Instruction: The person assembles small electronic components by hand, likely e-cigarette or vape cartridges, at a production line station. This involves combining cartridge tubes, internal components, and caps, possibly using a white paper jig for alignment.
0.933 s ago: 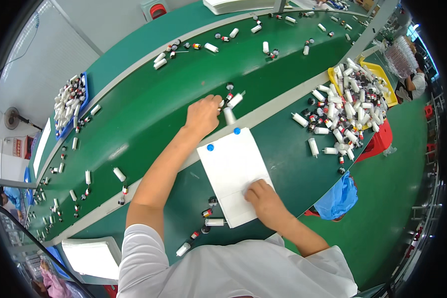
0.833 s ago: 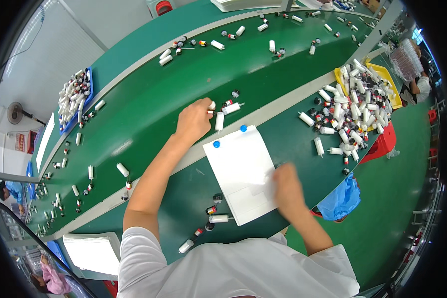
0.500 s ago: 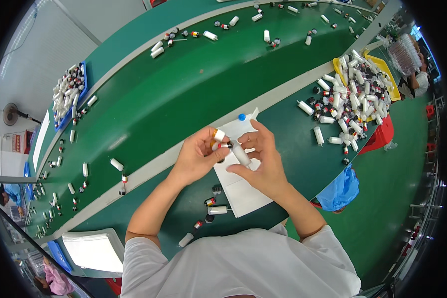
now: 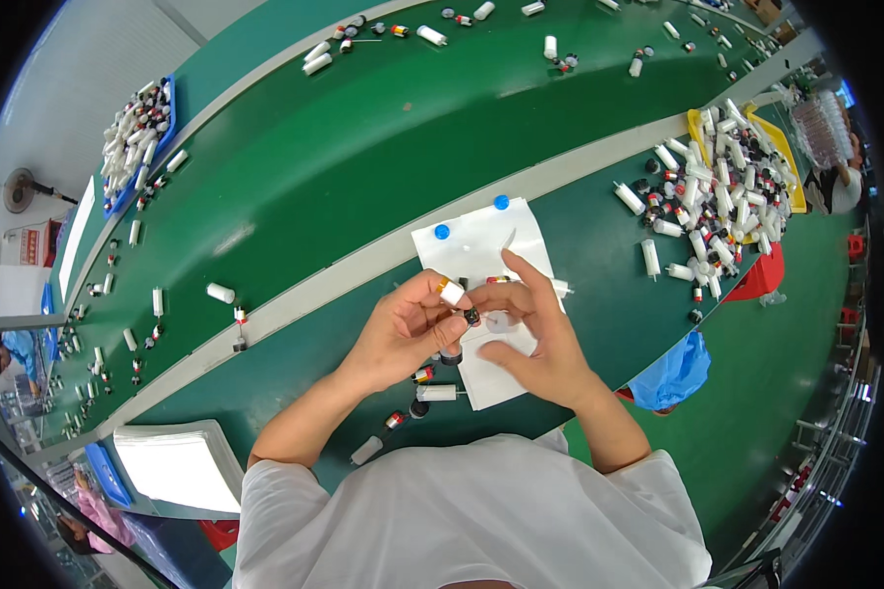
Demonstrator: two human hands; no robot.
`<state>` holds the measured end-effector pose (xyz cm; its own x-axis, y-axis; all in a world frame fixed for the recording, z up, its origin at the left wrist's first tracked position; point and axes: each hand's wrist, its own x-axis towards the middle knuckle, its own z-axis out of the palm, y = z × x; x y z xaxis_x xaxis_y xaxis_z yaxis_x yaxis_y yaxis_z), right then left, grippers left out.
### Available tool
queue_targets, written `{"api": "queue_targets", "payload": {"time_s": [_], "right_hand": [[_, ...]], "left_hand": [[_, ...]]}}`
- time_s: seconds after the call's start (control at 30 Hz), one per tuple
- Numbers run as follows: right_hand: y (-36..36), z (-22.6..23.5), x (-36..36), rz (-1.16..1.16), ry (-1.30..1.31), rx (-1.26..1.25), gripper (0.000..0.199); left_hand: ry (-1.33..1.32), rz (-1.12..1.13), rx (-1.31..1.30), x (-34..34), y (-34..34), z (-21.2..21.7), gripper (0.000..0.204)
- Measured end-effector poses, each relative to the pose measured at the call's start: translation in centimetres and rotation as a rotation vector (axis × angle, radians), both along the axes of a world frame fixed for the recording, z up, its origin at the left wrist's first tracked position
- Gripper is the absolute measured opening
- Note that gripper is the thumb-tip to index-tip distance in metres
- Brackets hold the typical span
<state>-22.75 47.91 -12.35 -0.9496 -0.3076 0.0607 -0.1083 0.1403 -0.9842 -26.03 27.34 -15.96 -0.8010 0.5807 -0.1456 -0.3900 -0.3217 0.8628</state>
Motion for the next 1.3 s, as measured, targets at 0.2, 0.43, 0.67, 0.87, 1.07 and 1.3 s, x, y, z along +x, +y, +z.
{"api": "queue_targets", "payload": {"time_s": [0.2, 0.43, 0.67, 0.87, 1.07, 1.3], "right_hand": [[0.2, 0.1, 0.7, -0.189, 0.114, -0.008, 0.065], [0.8, -0.7, -0.2, -0.085, 0.585, 0.347, 0.053], [0.9, 1.3, -1.5, -0.076, 0.524, 0.407, 0.053], [0.8, -0.8, 1.0, -0.339, 0.173, -0.083, 0.019], [-0.4, -1.5, 2.8, -0.299, -0.513, -0.596, 0.016], [-0.4, -2.9, 3.1, -0.396, -0.496, -0.526, 0.014]], "left_hand": [[0.832, 0.216, -0.573, 0.9, 1.0, 0.7, 0.03], [0.013, 0.058, 0.027, 0.4, 1.5, 0.2, 0.024], [-0.224, -0.243, 0.045, -0.2, 0.7, -0.7, 0.034], [-0.427, -0.201, 0.138, 0.7, 1.6, -0.2, 0.035], [-0.264, -0.016, -0.021, 1.3, 2.0, 0.2, 0.031], [0.132, 0.016, -0.099, 2.1, 2.7, 0.4, 0.034]]}}
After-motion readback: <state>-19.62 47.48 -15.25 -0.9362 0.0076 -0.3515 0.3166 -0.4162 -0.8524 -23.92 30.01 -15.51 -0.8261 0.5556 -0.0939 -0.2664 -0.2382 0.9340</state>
